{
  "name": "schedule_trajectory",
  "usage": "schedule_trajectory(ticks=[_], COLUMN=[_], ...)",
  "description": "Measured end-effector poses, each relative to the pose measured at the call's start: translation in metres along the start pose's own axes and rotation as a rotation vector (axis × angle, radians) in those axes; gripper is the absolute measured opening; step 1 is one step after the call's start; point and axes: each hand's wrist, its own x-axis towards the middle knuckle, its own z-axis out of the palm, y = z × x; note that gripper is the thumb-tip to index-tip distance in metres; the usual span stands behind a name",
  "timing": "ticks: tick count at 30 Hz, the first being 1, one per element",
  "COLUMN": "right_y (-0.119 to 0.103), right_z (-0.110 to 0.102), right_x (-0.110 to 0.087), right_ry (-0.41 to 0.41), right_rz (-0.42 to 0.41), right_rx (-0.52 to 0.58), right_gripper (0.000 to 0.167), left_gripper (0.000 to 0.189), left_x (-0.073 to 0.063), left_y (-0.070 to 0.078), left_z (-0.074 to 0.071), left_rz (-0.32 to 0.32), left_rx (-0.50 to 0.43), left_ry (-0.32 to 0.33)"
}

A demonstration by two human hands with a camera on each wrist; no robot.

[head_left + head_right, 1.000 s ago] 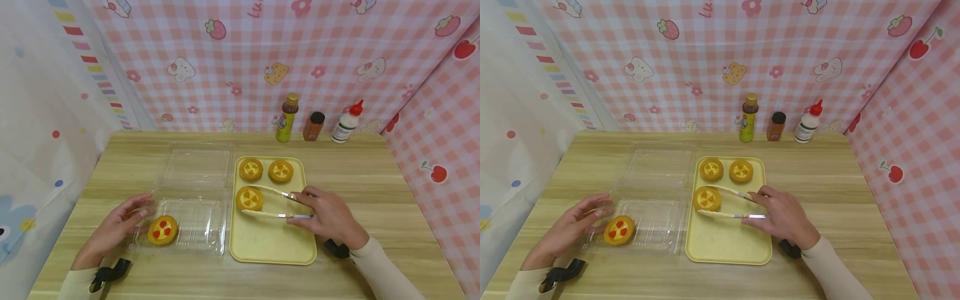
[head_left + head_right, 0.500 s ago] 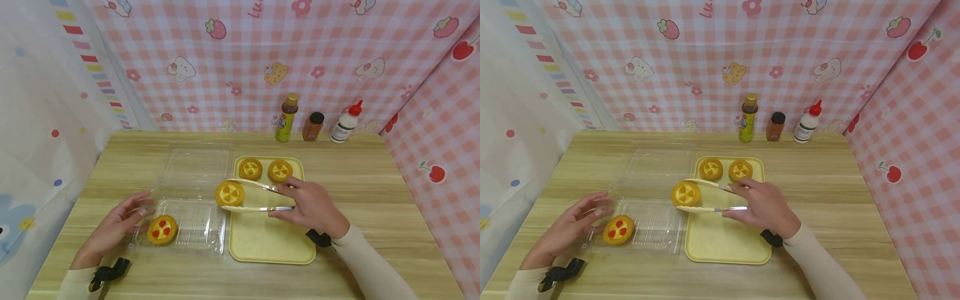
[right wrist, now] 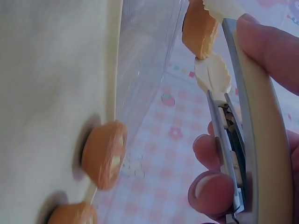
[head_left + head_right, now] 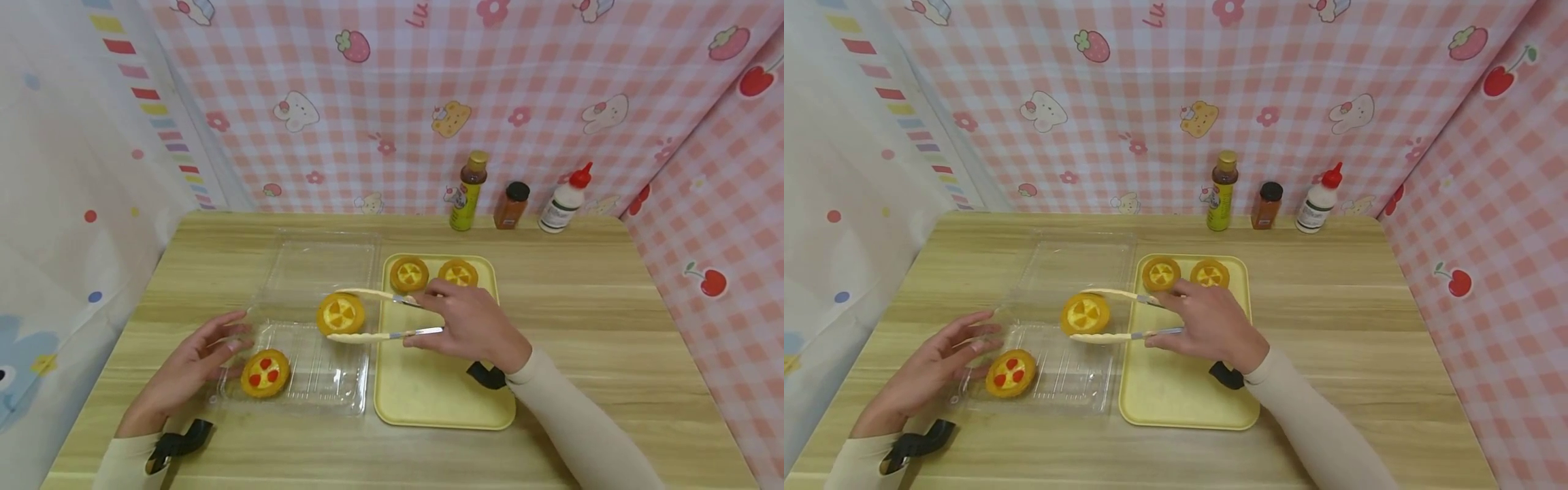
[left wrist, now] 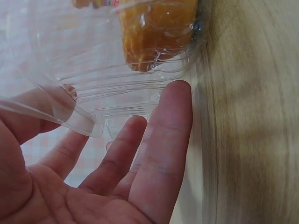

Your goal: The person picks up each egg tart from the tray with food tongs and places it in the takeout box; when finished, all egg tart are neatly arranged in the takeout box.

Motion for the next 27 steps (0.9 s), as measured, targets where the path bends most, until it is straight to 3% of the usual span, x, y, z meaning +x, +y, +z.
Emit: schedule_trajectory(ticks=[15, 27], right_y=[-0.031, -0.046], right_z=[0.024, 0.037], right_x=[0.035, 0.046], right_ry=[-0.111, -0.228], right_rz=[-0.011, 0.002], right_rx=[-0.007, -0.038], right_gripper=[0.074, 0.071], left_gripper=[0.056, 0.056], left_x=[0.000, 0.000], left_y=[-0.001, -0.001], left_z=[0.001, 0.001], left_rz=[-0.036, 0.001], left_rx=[0.019, -0.001], left_ry=[0.031, 0.022])
